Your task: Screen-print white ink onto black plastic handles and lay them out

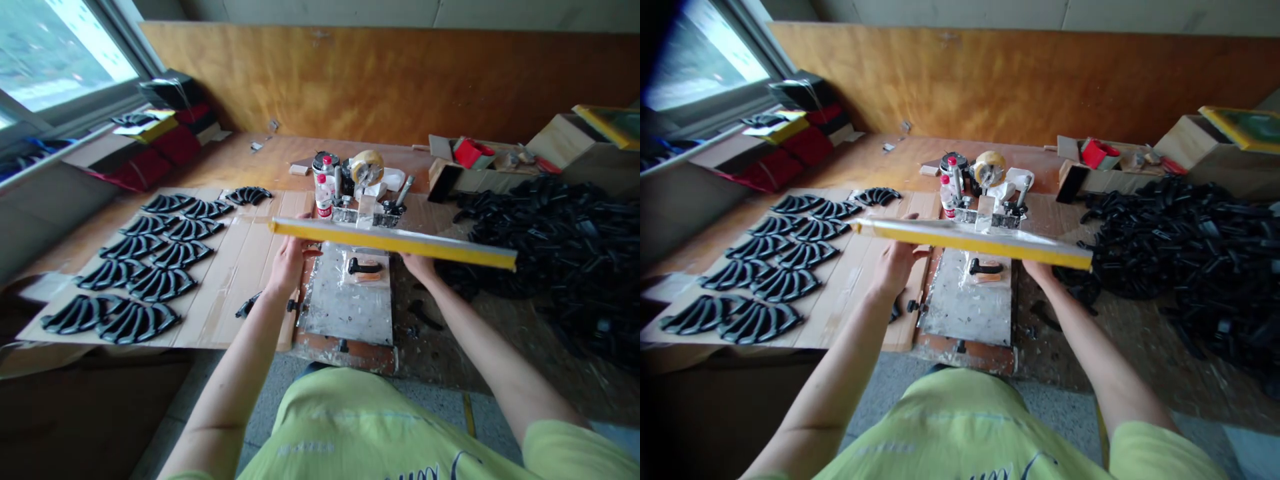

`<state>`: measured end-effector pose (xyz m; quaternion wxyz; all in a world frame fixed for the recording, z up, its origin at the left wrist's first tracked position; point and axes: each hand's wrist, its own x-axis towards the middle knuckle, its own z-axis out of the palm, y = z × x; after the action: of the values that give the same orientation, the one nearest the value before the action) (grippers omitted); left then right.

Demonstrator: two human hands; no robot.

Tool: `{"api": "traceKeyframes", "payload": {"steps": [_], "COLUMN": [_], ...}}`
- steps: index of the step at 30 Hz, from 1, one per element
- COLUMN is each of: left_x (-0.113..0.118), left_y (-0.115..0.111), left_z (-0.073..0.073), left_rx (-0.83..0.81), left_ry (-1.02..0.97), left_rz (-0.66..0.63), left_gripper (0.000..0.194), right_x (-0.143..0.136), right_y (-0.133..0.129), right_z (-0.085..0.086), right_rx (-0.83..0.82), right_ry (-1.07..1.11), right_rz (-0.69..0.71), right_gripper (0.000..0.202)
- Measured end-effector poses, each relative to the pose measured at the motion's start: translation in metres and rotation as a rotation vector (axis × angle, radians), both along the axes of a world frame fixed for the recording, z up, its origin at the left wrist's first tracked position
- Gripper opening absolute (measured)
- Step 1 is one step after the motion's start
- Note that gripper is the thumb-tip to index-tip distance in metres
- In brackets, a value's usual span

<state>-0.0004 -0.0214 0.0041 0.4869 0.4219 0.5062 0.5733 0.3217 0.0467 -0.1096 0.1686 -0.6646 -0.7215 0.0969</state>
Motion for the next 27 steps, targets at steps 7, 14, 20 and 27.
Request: {"api": "traceKeyframes", "payload": {"steps": [7,14,20,27], "left_x": [0.043,0.009,-0.116,-0.149], "left_y": [-0.02,-0.096,-0.139,-0.141], "left_z": [-0.062,-0.137,-0.189,-0.201], "left_rx": [-0.308,-0.539,-0.822,-0.983], "left_ry": [-0.205,-0.216,0.166,0.378], "left_rz": [-0.09,0.003,0.477,0.364], "left_gripper": [0.062,0.051,0.054,0.057], "right_x": [-0.074,-0.098,0.053,0.067], "right_y": [-0.05,-0.099,-0.07,-0.081], "right_z": [-0.021,-0.002,-0.054,-0.068], "right_rx": [0.072,-0.008,-0.503,-0.317], "right_ry": [0.043,0.191,-0.105,0.018], "right_rz": [0.324,0.513,-0.35,-0.472], "right_gripper": [0.011,0.026,0.053,0.032]}}
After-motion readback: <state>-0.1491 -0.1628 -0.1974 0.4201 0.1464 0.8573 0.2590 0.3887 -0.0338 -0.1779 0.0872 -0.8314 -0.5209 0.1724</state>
